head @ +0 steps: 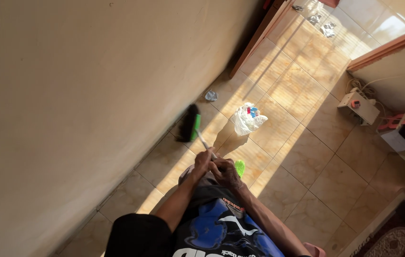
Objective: The person sweeps the tiled floor using a broom, gathering debris from the corners and along the walls.
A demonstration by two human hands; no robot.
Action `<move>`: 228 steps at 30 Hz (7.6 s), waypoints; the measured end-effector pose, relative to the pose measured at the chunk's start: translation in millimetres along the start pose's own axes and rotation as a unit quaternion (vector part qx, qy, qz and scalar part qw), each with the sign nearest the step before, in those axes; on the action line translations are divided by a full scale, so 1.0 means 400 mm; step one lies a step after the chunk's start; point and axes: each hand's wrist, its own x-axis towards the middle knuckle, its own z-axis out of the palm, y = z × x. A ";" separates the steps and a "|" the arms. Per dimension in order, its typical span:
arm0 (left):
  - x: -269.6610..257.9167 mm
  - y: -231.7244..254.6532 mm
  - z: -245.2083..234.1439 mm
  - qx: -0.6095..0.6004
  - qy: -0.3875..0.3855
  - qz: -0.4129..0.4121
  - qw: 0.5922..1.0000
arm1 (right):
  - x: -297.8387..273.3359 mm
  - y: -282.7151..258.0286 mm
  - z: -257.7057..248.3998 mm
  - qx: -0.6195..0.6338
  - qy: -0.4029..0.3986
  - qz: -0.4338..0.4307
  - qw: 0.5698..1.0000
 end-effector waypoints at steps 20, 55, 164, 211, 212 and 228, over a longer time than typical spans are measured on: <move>0.057 0.057 0.286 0.236 0.152 0.362 0.889 | 0.049 0.065 -0.323 0.012 -0.075 -0.070 0.995; 0.037 -0.050 0.424 0.096 0.396 0.324 0.854 | -0.005 0.113 -0.329 -0.034 -0.357 -0.184 0.915; -0.977 -0.956 -0.503 0.113 0.337 0.245 0.902 | -0.798 -0.421 0.880 0.036 -0.254 -0.008 0.967; -0.462 -0.720 -0.062 0.008 0.170 0.262 0.950 | -0.616 -0.096 0.372 -0.030 -0.165 -0.046 0.985; -0.443 -0.700 -0.059 0.040 0.188 0.271 0.943 | -0.602 -0.079 0.378 -0.041 -0.170 -0.050 0.983; -0.587 -0.459 0.263 0.439 -0.023 0.346 0.829 | -0.810 -0.225 0.107 0.047 0.169 0.113 0.978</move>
